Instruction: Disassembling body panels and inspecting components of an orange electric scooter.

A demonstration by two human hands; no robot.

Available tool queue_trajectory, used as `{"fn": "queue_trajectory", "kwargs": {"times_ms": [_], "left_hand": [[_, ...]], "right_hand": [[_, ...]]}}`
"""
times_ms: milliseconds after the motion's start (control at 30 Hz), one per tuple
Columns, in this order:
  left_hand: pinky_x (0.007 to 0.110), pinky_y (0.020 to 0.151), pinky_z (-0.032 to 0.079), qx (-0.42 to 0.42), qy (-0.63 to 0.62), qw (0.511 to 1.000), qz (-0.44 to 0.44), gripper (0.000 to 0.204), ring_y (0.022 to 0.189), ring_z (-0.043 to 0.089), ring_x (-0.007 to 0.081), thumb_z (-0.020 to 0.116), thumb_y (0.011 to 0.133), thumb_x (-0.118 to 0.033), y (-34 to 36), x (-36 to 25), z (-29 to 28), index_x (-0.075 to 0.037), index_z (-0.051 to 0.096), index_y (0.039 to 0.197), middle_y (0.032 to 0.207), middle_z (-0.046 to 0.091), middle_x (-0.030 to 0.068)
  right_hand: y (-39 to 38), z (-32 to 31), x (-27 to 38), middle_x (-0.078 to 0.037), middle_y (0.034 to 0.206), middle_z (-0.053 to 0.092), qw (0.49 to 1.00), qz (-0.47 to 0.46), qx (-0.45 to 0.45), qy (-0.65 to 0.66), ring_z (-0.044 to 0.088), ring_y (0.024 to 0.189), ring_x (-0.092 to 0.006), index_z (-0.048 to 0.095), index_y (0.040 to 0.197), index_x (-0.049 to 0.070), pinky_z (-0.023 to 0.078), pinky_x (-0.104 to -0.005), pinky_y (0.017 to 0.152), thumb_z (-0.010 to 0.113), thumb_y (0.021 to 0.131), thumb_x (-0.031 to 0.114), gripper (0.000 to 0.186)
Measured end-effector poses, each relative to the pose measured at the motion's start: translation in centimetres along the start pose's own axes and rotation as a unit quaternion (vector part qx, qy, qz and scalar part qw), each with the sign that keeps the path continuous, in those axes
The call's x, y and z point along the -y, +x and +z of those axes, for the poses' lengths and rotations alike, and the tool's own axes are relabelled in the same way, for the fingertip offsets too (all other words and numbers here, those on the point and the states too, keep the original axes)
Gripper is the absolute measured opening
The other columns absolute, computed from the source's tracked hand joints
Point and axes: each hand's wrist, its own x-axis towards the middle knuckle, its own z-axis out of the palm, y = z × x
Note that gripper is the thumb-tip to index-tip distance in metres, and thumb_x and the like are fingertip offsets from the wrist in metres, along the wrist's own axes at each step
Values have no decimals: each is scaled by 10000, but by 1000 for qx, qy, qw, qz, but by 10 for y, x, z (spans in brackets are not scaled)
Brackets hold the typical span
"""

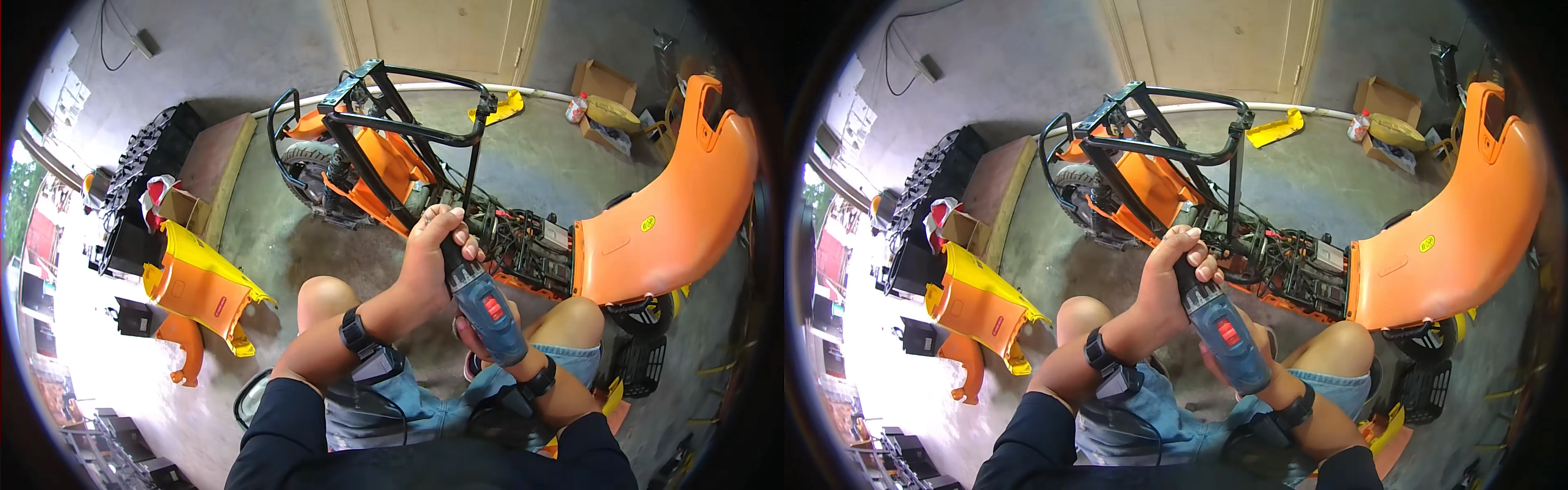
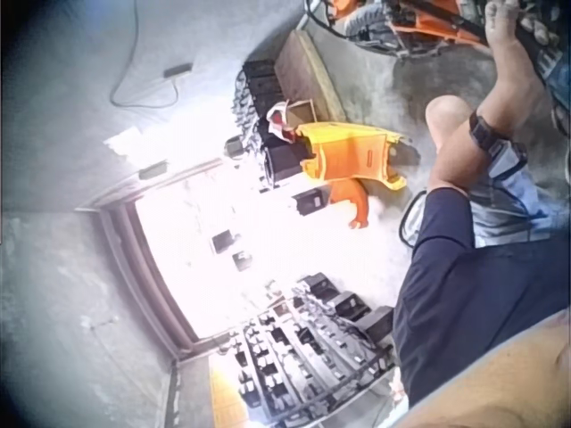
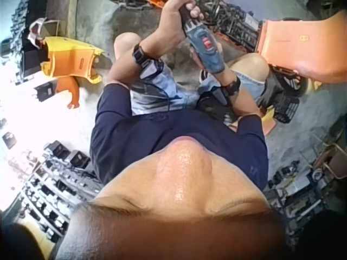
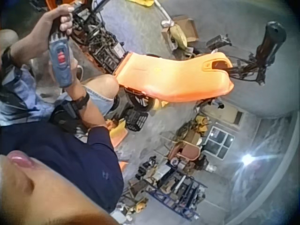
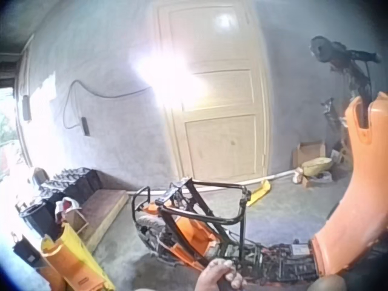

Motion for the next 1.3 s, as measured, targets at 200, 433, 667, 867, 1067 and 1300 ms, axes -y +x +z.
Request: {"fn": "queue_trajectory", "kwargs": {"times_ms": [200,433,667,867,1067,1300], "left_hand": [[348,609,532,30,-14,999,-7,165,545,525,124,571,931,-150,-2,-1,1,-146,444,825,641,467,-17],[355,633,529,49,-8,999,-3,150,570,539,131,558,946,-185,-7,-2,-1,-132,460,845,646,470,-12],[410,723,504,102,34,994,8,417,642,581,236,361,1037,-427,2,-19,-2,-64,497,884,665,506,57],[370,724,482,32,128,933,335,345,684,540,180,396,1050,-318,-11,-123,-32,-7,540,1012,738,510,45],[207,527,331,-233,339,884,224,187,551,389,59,494,1016,-197,-164,-203,-118,-29,549,1079,683,464,-22],[235,438,326,-387,350,850,73,277,462,374,63,496,1006,-267,-340,-154,-282,-26,581,901,567,397,-53]], "right_hand": [[2,-1,0,-116,982,650,999,-42,-11,-27,671,750,-258,613,1113,-3,551,-323,633,698,763,77,369],[3,2,3,-105,938,651,998,-54,-21,-14,659,723,-251,606,1117,-1,541,-321,623,707,768,91,374],[-5,-4,11,-105,923,657,924,312,47,217,658,728,-260,609,1142,-2,543,-316,643,723,757,111,417],[-9,-2,8,-63,1049,667,961,198,-19,192,641,866,-126,623,1157,13,528,-290,722,660,863,60,301],[-14,-2,-9,-80,1043,633,843,388,-83,363,596,785,-146,571,1192,-17,503,-287,734,590,862,66,341],[-54,-2,-92,-45,1005,653,800,531,-56,275,620,856,-157,625,1182,21,503,-298,772,634,861,152,347]]}}
